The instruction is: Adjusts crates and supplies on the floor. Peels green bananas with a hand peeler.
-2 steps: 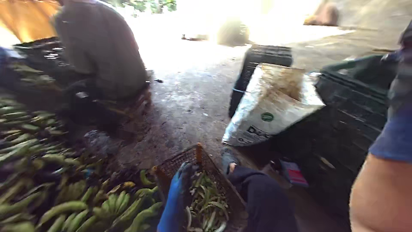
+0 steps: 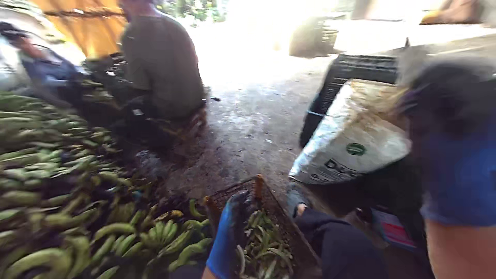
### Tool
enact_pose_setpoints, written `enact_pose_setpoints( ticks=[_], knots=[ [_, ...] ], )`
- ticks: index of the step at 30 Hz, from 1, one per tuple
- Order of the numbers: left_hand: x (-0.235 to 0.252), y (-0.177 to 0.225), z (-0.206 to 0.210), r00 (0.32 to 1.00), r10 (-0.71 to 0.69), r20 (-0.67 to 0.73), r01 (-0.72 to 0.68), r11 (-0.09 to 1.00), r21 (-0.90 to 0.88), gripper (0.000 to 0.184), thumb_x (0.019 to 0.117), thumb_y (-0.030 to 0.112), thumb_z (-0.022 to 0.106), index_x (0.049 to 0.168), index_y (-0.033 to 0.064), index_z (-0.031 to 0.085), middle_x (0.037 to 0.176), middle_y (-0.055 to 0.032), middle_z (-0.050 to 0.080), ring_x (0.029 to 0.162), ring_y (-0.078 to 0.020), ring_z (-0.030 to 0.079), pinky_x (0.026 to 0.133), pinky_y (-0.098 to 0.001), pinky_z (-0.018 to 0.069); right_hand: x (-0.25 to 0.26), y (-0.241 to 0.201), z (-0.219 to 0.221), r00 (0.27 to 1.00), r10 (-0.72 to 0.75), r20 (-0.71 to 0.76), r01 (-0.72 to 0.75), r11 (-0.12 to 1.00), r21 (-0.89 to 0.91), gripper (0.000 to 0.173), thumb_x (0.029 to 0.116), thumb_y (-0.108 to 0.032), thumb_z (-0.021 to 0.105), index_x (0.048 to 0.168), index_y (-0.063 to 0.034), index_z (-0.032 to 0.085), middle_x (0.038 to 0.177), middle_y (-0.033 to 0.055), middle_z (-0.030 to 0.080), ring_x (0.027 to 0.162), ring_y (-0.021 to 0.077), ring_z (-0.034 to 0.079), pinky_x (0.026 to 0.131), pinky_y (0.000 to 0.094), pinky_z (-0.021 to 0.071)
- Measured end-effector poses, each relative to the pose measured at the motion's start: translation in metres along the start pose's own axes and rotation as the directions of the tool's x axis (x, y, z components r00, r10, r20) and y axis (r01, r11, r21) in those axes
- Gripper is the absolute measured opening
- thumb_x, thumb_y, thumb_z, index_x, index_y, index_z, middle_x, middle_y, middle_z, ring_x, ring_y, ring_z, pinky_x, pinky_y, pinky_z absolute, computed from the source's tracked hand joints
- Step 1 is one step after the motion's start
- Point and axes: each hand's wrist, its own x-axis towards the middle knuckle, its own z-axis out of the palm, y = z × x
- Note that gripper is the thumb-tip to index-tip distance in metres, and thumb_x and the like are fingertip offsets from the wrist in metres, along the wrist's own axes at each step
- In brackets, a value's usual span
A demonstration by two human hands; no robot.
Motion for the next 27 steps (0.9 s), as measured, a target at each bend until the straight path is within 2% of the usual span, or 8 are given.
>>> enact_pose_setpoints(
  ticks=[1,3,6,8,12,16,19,27],
  knots=[
    [-0.002,0.008,-0.001,1.0,0.025,0.007,-0.024,0.994,-0.107,0.042,0.1098,0.029,0.041,0.138,0.0003,0.052,0.125,-0.0179,0.066,0.103,-0.0254,0.069,0.084,-0.039,0.059,-0.007,-0.053,0.047,0.991,0.104,0.085,-0.105,0.994,0.011,0.032,0.0945,-0.026,0.071,0.12,-0.0068,0.07,0.109,0.012,0.073,0.096,0.0257,0.071,0.088,0.0515,0.0567],
    [0.0,0.011,-0.018,0.979,0.177,0.096,-0.138,0.937,-0.32,0.049,0.1052,0.038,0.049,0.136,0.001,0.053,0.126,-0.0191,0.066,0.105,-0.0291,0.071,0.083,-0.0413,0.0613,-0.034,-0.108,0.118,0.978,-0.036,0.207,0.02,0.996,0.082,0.041,0.0938,-0.041,0.068,0.126,-0.0177,0.073,0.112,0.015,0.074,0.098,0.0358,0.071,0.086,0.0634,0.0531],
    [-0.009,0.022,-0.036,0.944,0.312,0.103,-0.238,0.867,-0.439,0.05,0.0953,0.052,0.063,0.126,0.0121,0.064,0.118,-0.0135,0.071,0.104,-0.0254,0.071,0.082,-0.04,0.0611,-0.075,-0.143,0.189,0.957,-0.216,0.194,0.166,0.956,0.242,0.041,0.0962,-0.047,0.062,0.135,-0.0326,0.067,0.115,0.0066,0.075,0.097,0.0282,0.071,0.086,0.0572,0.0518],
    [-0.013,0.025,-0.045,0.947,0.308,0.089,-0.243,0.87,-0.428,0.051,0.0917,0.055,0.067,0.124,0.016,0.067,0.114,-0.0095,0.072,0.103,-0.0223,0.07,0.086,-0.041,0.0595,-0.094,-0.15,0.214,0.951,-0.221,0.216,0.156,0.946,0.283,0.039,0.097,-0.045,0.061,0.133,-0.0336,0.068,0.119,0.0037,0.074,0.099,0.0255,0.071,0.086,0.0547,0.0515],
    [-0.015,0.031,-0.047,0.954,0.286,0.09,-0.222,0.877,-0.426,0.039,0.0898,0.051,0.071,0.114,0.0198,0.072,0.107,-0.0047,0.074,0.1,-0.0188,0.072,0.089,-0.0417,0.06,-0.098,-0.153,0.226,0.922,-0.196,0.334,0.064,0.927,0.369,0.042,0.091,-0.038,0.068,0.13,-0.0222,0.071,0.119,0.0127,0.073,0.099,0.0371,0.071,0.082,0.0607,0.0551],
    [-0.013,0.033,-0.038,0.905,0.42,0.067,-0.373,0.86,-0.349,0.033,0.1014,0.045,0.056,0.123,0.0227,0.067,0.115,-0.0031,0.071,0.109,-0.0184,0.068,0.096,-0.0447,0.0567,-0.098,-0.16,0.227,0.889,-0.134,0.437,-0.086,0.89,0.447,0.047,0.0932,-0.046,0.066,0.134,-0.0232,0.069,0.121,0.0125,0.072,0.105,0.0337,0.07,0.086,0.0604,0.0512],
    [-0.026,0.04,-0.025,0.923,0.381,-0.046,-0.375,0.869,-0.322,0.041,0.099,0.052,0.056,0.124,0.0207,0.063,0.113,-0.0027,0.07,0.107,-0.0165,0.068,0.095,-0.0414,0.0571,-0.1,-0.164,0.23,0.873,-0.097,0.478,-0.175,0.852,0.493,0.05,0.0946,-0.052,0.063,0.134,-0.0219,0.069,0.125,0.0112,0.071,0.109,0.032,0.068,0.088,0.0609,0.0505],
    [-0.039,0.033,-0.025,0.923,0.373,-0.097,-0.383,0.915,-0.127,0.033,0.1057,0.038,0.042,0.124,0.0189,0.062,0.102,0.0039,0.07,0.093,-0.0049,0.067,0.084,-0.0259,0.0566,-0.108,-0.165,0.224,0.899,-0.177,0.402,-0.071,0.845,0.53,0.047,0.0921,-0.045,0.07,0.133,-0.0211,0.07,0.123,0.0147,0.071,0.107,0.0336,0.069,0.088,0.0603,0.0486]
  ],
)
